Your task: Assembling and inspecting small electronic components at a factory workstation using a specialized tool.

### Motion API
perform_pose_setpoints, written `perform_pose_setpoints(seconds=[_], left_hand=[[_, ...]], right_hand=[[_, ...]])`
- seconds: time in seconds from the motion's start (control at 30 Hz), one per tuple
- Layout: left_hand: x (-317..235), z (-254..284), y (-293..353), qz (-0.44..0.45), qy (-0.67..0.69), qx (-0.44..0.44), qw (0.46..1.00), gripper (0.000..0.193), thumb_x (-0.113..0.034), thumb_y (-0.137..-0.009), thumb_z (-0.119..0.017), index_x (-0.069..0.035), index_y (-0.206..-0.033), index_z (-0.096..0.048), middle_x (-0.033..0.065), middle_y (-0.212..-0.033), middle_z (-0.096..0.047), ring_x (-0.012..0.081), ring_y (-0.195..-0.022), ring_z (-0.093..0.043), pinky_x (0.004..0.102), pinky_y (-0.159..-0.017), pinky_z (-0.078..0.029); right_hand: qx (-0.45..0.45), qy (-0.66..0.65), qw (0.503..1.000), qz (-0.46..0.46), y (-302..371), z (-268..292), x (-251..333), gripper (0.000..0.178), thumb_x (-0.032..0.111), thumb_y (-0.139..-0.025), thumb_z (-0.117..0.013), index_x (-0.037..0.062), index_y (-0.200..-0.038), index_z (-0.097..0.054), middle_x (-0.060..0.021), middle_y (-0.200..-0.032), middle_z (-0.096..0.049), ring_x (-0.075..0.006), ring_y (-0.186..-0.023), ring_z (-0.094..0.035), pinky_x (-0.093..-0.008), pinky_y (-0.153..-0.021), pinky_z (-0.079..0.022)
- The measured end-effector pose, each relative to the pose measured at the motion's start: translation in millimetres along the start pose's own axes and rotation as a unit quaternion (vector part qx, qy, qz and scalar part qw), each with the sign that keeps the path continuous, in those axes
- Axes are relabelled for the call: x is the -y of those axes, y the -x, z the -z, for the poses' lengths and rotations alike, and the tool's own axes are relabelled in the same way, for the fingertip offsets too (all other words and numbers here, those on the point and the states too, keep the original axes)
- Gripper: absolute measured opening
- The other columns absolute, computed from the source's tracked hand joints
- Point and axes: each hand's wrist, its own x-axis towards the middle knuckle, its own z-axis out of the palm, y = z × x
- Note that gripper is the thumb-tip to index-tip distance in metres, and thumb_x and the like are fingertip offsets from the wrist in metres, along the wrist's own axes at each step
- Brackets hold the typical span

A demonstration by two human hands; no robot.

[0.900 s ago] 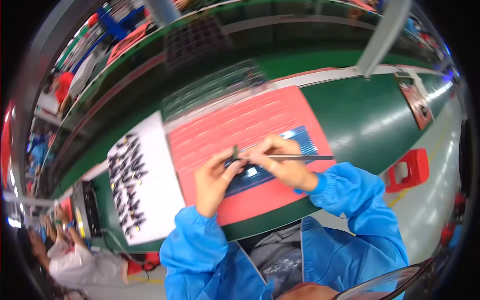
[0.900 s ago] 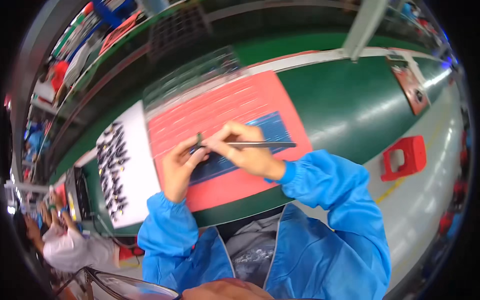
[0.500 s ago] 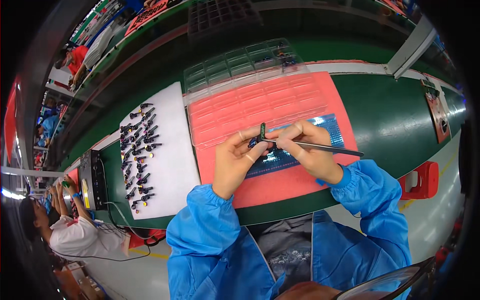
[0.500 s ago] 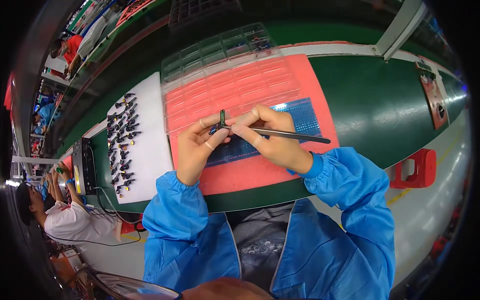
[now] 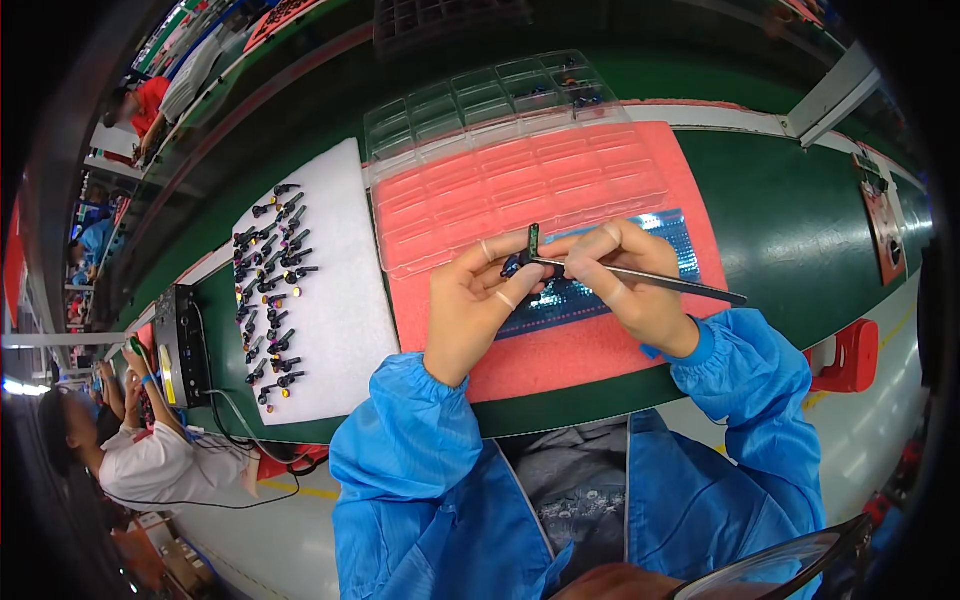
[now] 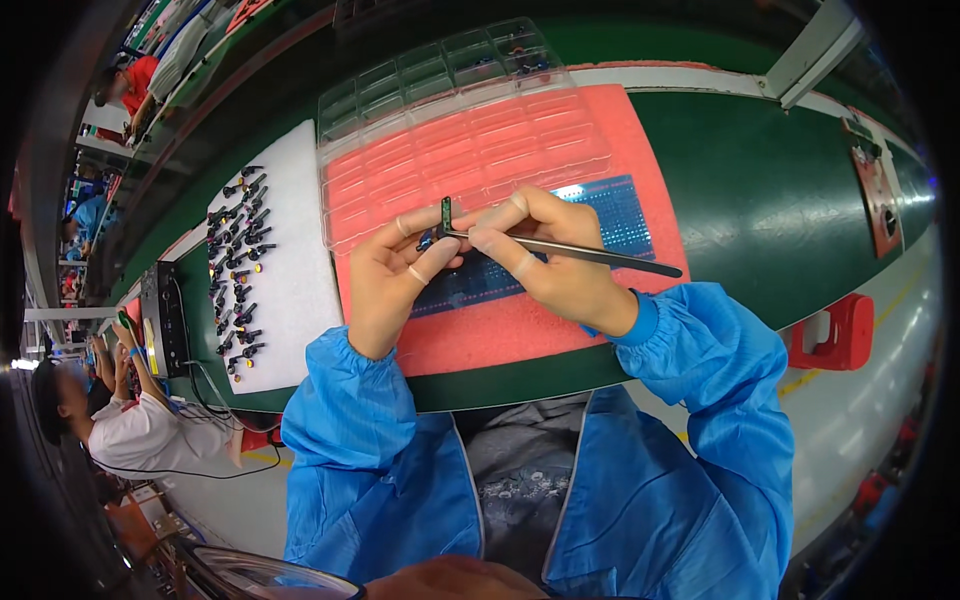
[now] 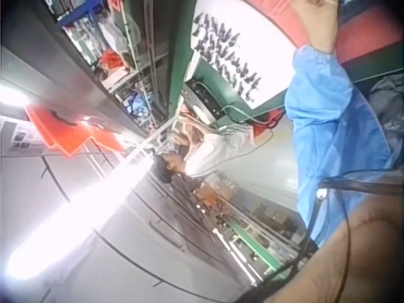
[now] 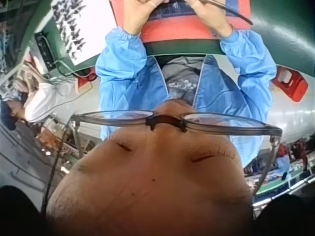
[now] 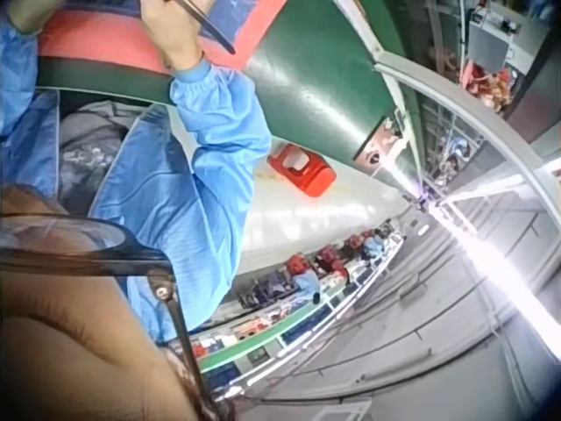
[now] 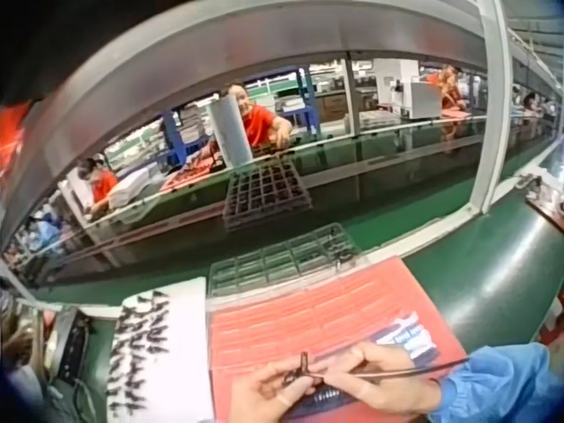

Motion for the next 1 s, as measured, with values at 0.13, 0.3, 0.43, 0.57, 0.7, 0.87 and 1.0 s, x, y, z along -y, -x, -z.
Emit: perform_pose_setpoints(seconds=[0.13,0.3,0.43,0.57,0.7,0.87,1.0], left_hand=[[-1.6,0.4,-0.6,-0.009,-0.022,0.005,1.000,0.031,0.005,-0.081,-0.058,0.008,-0.111,-0.052,0.0143,-0.097,-0.061,0.0177,-0.088,-0.062,0.0259,-0.076,-0.053],[-1.5,-1.0,-2.3,0.006,-0.018,-0.002,1.000,0.031,0.006,-0.081,-0.057,0.008,-0.111,-0.052,0.0149,-0.098,-0.061,0.0176,-0.087,-0.062,0.0254,-0.075,-0.053],[-0.1,2.3,-4.3,-0.002,-0.010,-0.021,1.000,0.031,0.006,-0.081,-0.057,0.008,-0.112,-0.052,0.0149,-0.099,-0.060,0.0176,-0.086,-0.062,0.0248,-0.075,-0.052],[-2.8,6.7,-6.5,0.001,-0.014,-0.064,0.998,0.031,0.004,-0.081,-0.058,0.007,-0.111,-0.051,0.0148,-0.099,-0.060,0.0183,-0.088,-0.062,0.0245,-0.075,-0.051],[-4.3,7.0,-6.5,-0.006,-0.034,-0.060,0.998,0.029,0.003,-0.081,-0.058,0.006,-0.110,-0.052,0.0146,-0.099,-0.060,0.0186,-0.089,-0.062,0.0248,-0.076,-0.050],[-3.2,7.0,-5.1,-0.021,-0.044,-0.051,0.998,0.028,0.003,-0.081,-0.058,0.006,-0.108,-0.053,0.0141,-0.100,-0.060,0.0187,-0.090,-0.061,0.0257,-0.077,-0.050],[-4.1,6.8,-5.2,-0.022,-0.039,-0.052,0.998,0.027,0.002,-0.082,-0.058,0.005,-0.108,-0.053,0.0138,-0.100,-0.060,0.0190,-0.091,-0.061,0.0263,-0.078,-0.050]], right_hand=[[0.001,0.000,1.000,-0.005,-0.5,0.1,1.6,0.007,0.002,-0.084,-0.056,-0.0014,-0.080,-0.051,-0.0160,-0.088,-0.062,-0.0211,-0.092,-0.060,-0.0304,-0.079,-0.048],[-0.013,-0.008,1.000,-0.006,-0.9,-1.7,-3.2,0.007,0.003,-0.084,-0.055,-0.0011,-0.080,-0.051,-0.0148,-0.085,-0.061,-0.0206,-0.090,-0.061,-0.0297,-0.077,-0.048],[-0.034,-0.001,0.999,-0.019,-5.3,3.7,0.5,0.009,0.006,-0.084,-0.056,-0.0011,-0.079,-0.053,-0.0127,-0.080,-0.061,-0.0187,-0.083,-0.062,-0.0281,-0.074,-0.050],[0.000,0.032,0.988,-0.152,-12.1,14.8,-5.7,0.012,0.009,-0.083,-0.059,-0.0009,-0.077,-0.055,-0.0101,-0.074,-0.061,-0.0159,-0.073,-0.063,-0.0254,-0.066,-0.051],[0.028,0.053,0.972,-0.226,-10.9,13.7,-13.0,0.015,0.011,-0.082,-0.061,-0.0004,-0.074,-0.056,-0.0078,-0.069,-0.061,-0.0132,-0.065,-0.062,-0.0227,-0.058,-0.051],[0.025,0.054,0.973,-0.223,-9.9,12.2,-16.4,0.015,0.011,-0.082,-0.062,0.0002,-0.073,-0.056,-0.0067,-0.067,-0.060,-0.0125,-0.063,-0.062,-0.0214,-0.055,-0.051],[0.005,0.045,0.970,-0.239,-10.2,11.5,-13.5,0.016,0.011,-0.081,-0.063,0.0005,-0.072,-0.055,-0.0058,-0.066,-0.060,-0.0123,-0.064,-0.063,-0.0214,-0.056,-0.052]])
